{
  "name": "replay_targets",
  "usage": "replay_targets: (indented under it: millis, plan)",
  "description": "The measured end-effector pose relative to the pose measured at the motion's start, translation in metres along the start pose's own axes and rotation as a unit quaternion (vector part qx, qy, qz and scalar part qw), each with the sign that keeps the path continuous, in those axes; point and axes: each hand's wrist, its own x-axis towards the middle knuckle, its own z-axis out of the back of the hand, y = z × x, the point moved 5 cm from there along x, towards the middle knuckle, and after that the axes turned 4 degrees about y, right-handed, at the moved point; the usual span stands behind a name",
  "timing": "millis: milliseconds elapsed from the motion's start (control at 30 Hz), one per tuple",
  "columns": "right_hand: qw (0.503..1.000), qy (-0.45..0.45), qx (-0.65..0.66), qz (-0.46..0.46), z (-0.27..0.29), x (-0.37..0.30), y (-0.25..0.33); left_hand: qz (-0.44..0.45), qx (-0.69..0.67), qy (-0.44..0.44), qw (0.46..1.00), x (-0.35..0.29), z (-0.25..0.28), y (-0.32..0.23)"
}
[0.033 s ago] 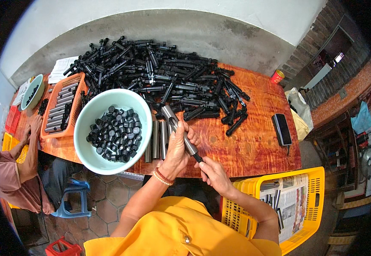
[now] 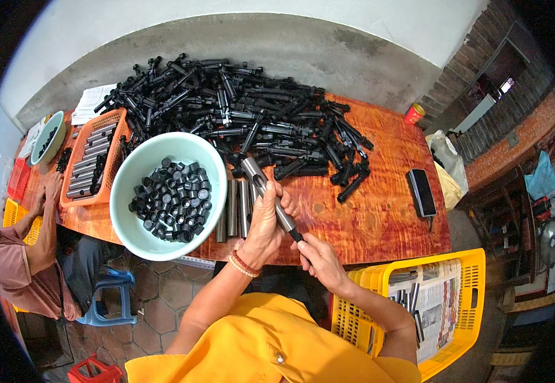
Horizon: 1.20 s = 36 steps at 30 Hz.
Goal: The person sits at a wooden table and assembles small black cylindrical parts. They pick up a metal rod and a black plastic cap, fit the cap onto the rod, and place the assembled unit on the table. The person repeats this process with multiple parts from a large pile on the table.
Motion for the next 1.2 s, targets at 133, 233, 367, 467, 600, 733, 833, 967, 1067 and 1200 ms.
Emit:
replay_targets:
  millis: [133,233,367,467,600,733,833,967,1067,1200]
  plan:
    - [0.999,-0.019,0.005,0.027,-0.003,0.0,-0.011,-0.002,0.049,0.014,0.999,-0.006,-0.007,0.008]
    - [0.999,-0.039,0.009,0.012,-0.002,-0.001,-0.02,0.004,0.072,-0.008,0.997,-0.009,-0.008,0.016]
    - [0.987,0.029,0.15,-0.051,-0.005,0.001,-0.02,0.015,0.086,0.0,0.996,-0.006,-0.003,0.015]
    - [0.947,0.089,0.296,-0.087,-0.008,0.006,-0.023,0.025,0.064,0.0,0.998,-0.005,-0.004,0.013]
    - [0.954,0.092,0.275,-0.079,-0.008,0.005,-0.023,0.04,0.057,0.003,0.998,-0.005,-0.003,0.014]
    - [0.978,0.048,0.194,-0.059,-0.006,0.005,-0.03,0.056,0.079,0.013,0.995,-0.01,-0.005,0.018]
    - [0.988,0.021,0.142,-0.047,-0.004,0.006,-0.033,0.044,0.098,0.013,0.994,-0.011,-0.001,0.022]
    - [0.992,0.019,0.115,-0.043,-0.004,0.005,-0.031,0.046,0.103,-0.039,0.993,-0.014,0.002,0.024]
    - [0.992,0.012,0.117,-0.054,-0.003,0.004,-0.032,0.041,0.103,-0.039,0.993,-0.014,0.0,0.024]
    - [0.992,-0.021,0.117,-0.05,-0.002,0.005,-0.038,0.04,0.087,-0.02,0.995,-0.014,-0.002,0.027]
